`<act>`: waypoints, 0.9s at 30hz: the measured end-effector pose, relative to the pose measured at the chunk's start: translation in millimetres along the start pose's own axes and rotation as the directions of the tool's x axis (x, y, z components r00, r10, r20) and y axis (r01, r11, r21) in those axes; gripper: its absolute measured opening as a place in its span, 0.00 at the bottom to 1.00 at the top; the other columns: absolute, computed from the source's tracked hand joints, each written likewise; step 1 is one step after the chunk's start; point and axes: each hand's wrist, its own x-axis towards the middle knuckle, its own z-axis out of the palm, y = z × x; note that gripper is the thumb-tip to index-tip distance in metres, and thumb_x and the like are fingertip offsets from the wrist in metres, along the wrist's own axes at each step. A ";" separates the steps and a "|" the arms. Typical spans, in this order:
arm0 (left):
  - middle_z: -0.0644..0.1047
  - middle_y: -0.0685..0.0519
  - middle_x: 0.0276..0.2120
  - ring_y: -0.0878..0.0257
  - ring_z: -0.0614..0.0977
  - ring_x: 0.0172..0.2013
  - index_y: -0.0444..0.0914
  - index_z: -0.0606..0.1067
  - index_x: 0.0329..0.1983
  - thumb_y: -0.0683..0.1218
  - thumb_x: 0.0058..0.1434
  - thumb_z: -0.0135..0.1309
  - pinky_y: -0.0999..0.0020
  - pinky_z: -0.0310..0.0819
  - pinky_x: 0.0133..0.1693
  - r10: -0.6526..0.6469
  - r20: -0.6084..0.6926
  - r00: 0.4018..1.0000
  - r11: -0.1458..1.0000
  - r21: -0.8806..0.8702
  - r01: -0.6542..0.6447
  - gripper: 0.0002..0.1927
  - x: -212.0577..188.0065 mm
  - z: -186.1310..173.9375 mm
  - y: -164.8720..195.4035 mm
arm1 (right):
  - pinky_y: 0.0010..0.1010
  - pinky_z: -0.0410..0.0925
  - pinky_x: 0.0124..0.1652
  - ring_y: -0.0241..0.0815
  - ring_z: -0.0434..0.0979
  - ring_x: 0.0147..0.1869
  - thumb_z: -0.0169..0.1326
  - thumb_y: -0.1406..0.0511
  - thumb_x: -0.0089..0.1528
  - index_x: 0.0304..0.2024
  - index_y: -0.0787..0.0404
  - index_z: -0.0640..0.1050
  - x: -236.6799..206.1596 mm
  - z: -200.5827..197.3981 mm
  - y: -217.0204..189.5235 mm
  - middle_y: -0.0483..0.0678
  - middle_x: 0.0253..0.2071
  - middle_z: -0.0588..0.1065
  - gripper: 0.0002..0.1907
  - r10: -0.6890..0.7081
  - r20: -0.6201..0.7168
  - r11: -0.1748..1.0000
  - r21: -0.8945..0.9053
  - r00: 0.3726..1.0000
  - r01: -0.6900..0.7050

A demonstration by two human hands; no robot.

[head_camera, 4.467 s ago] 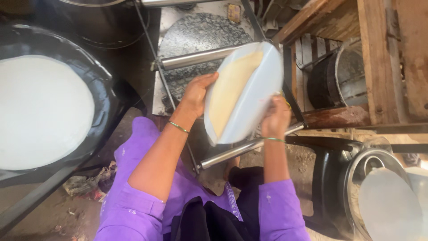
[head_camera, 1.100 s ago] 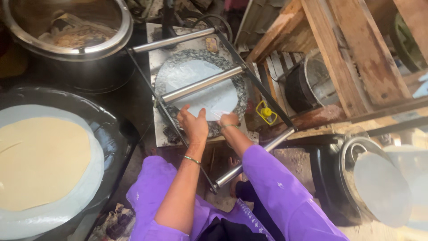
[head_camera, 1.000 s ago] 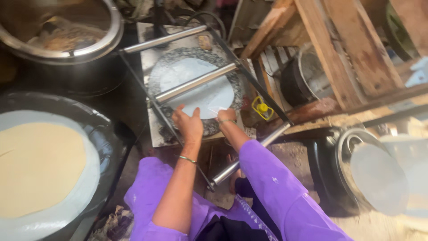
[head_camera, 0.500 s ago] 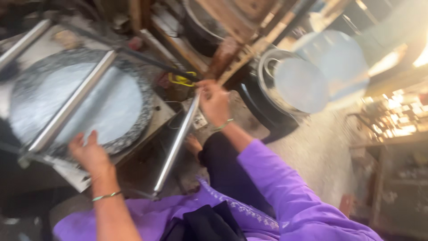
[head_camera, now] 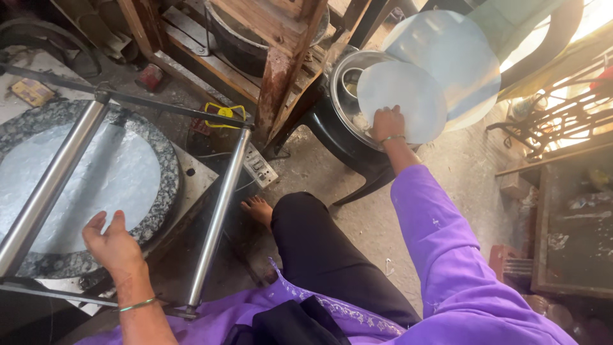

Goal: The person sits at a manual lever press, places dough balls from a steel basin onto the press plate, and pulls the lever to flatten each ball into a thin round disc. They peel each flattened disc off with a plastic sheet and stack the finished discs on a plate, repeating the cycle.

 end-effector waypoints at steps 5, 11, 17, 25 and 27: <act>0.75 0.48 0.55 0.61 0.76 0.50 0.32 0.71 0.58 0.42 0.71 0.59 0.67 0.71 0.53 0.085 0.106 0.991 0.988 0.116 -0.098 0.17 -24.4 19.4 48.4 | 0.47 0.74 0.37 0.58 0.82 0.39 0.58 0.66 0.61 0.33 0.59 0.84 2.4 -5.2 19.2 0.57 0.36 0.81 0.05 0.099 -0.144 0.995 -0.002 0.985 -0.101; 0.75 0.40 0.59 0.46 0.75 0.59 0.33 0.69 0.65 0.48 0.60 0.65 0.54 0.69 0.58 0.329 0.427 0.843 0.848 0.259 -0.462 0.32 -89.3 55.1 157.9 | 0.39 0.71 0.34 0.47 0.79 0.33 0.57 0.65 0.67 0.39 0.62 0.85 -58.1 -125.0 -54.3 0.53 0.30 0.80 0.08 0.199 -0.403 0.702 0.694 0.894 0.157; 0.67 0.33 0.65 0.40 0.68 0.64 0.27 0.58 0.68 0.60 0.47 0.66 0.51 0.63 0.62 0.703 0.448 0.553 0.601 0.042 -0.798 0.53 -148.0 81.5 213.1 | 0.22 0.66 0.31 0.27 0.72 0.32 0.57 0.68 0.67 0.44 0.67 0.85 -158.2 -230.5 -225.7 0.44 0.32 0.79 0.09 -0.054 -0.266 0.038 0.963 0.962 0.269; 0.82 0.45 0.47 0.57 0.84 0.41 0.30 0.77 0.56 0.39 0.73 0.49 0.63 0.78 0.45 0.098 0.070 0.993 0.987 0.123 -0.106 0.13 -80.0 32.1 144.6 | 0.28 0.76 0.34 0.39 0.82 0.35 0.50 0.73 0.67 0.42 0.74 0.81 -71.3 -164.9 -233.2 0.55 0.38 0.82 0.09 -0.179 -0.118 -0.257 0.964 0.977 0.069; 0.80 0.45 0.52 0.62 0.81 0.47 0.26 0.75 0.59 0.34 0.73 0.52 0.68 0.76 0.50 0.133 -0.043 0.990 0.987 -0.088 -0.137 0.12 -58.3 26.4 127.4 | 0.31 0.74 0.34 0.41 0.81 0.35 0.58 0.70 0.61 0.39 0.67 0.83 -6.4 -119.0 -187.1 0.53 0.33 0.82 0.06 0.106 -0.166 0.222 0.965 0.980 0.140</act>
